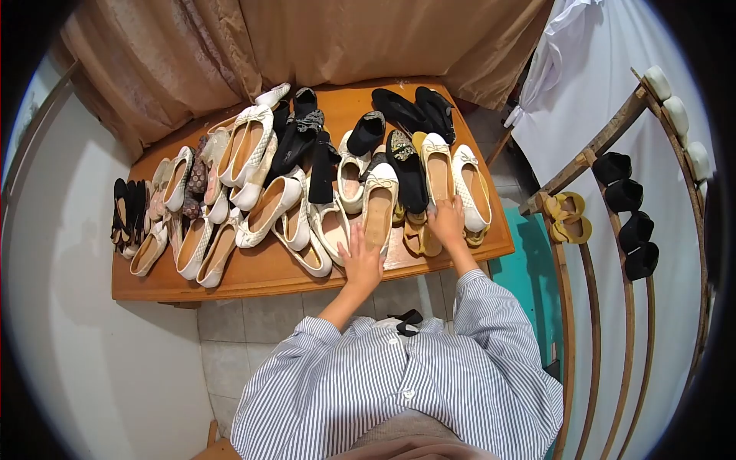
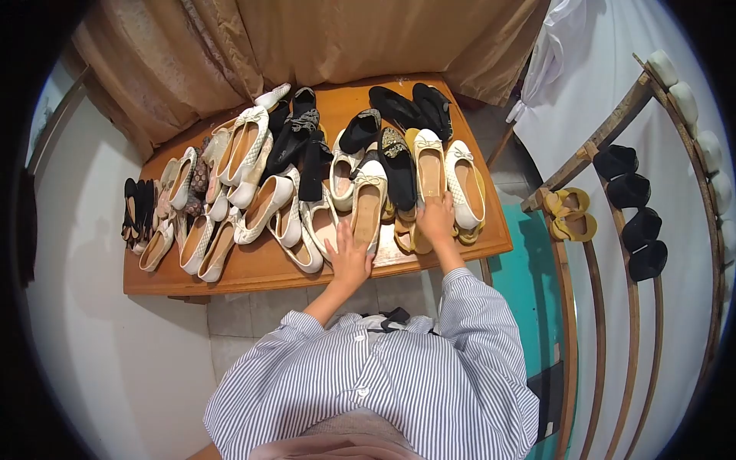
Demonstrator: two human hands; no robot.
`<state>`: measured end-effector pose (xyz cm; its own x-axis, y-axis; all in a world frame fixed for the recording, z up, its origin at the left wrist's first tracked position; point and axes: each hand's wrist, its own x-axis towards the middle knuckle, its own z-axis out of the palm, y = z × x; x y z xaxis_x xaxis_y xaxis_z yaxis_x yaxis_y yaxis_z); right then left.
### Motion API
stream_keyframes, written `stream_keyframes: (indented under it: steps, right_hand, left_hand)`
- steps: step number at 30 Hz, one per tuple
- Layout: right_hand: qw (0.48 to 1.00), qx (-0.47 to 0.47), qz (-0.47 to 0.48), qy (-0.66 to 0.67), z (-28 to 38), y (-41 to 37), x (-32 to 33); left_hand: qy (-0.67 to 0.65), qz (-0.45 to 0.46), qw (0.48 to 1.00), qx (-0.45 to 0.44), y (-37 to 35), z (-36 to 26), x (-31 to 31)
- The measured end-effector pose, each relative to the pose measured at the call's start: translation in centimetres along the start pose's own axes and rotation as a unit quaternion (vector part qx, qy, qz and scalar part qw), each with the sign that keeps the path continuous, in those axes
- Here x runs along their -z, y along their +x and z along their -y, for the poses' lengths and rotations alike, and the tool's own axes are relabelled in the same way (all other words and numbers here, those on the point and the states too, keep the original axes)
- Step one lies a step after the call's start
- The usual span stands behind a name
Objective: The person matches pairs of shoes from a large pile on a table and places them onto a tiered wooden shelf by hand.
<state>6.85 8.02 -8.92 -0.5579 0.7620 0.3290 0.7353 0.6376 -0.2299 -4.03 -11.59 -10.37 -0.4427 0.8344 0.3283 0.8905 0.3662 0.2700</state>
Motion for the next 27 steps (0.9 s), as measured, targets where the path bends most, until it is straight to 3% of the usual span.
stream_keyframes:
  steps: [4, 6, 7, 10, 13, 17, 20, 27]
  right_hand:
    - [0.991, -0.047, 0.047, 0.117, -0.7, -0.9, -0.1]
    - [0.993, -0.018, -0.047, 0.111, -0.5, -1.9, -0.2]
    - [0.992, -0.021, -0.049, 0.110, -0.1, -2.4, 0.1]
    - [0.989, 0.007, -0.115, 0.091, 1.8, -3.3, 1.7]
    - [0.970, 0.083, -0.180, 0.141, 3.4, -3.0, 2.9]
    - [0.969, 0.108, -0.171, 0.144, 4.9, -2.3, 1.9]
    - [0.970, 0.095, -0.179, 0.135, 5.1, -2.4, -0.1]
    - [0.973, 0.087, -0.156, 0.147, 4.9, -2.4, 0.3]
  left_hand:
    - [-0.019, -0.052, 0.995, -0.084, 0.4, 0.5, -1.8]
    - [-0.122, -0.050, 0.987, -0.087, 0.8, 0.8, -1.9]
    - [-0.132, -0.117, 0.977, -0.117, 1.3, 0.8, -1.7]
    - [-0.095, -0.085, 0.983, -0.134, 3.0, 0.6, 0.0]
    - [-0.075, -0.137, 0.977, -0.146, 6.9, -0.8, 1.8]
    - [-0.052, -0.134, 0.980, -0.136, 10.8, -1.8, 0.2]
    - [-0.042, -0.093, 0.984, -0.144, 10.8, -1.5, -2.8]
    - [-0.027, -0.113, 0.981, -0.153, 10.1, -1.2, -2.9]
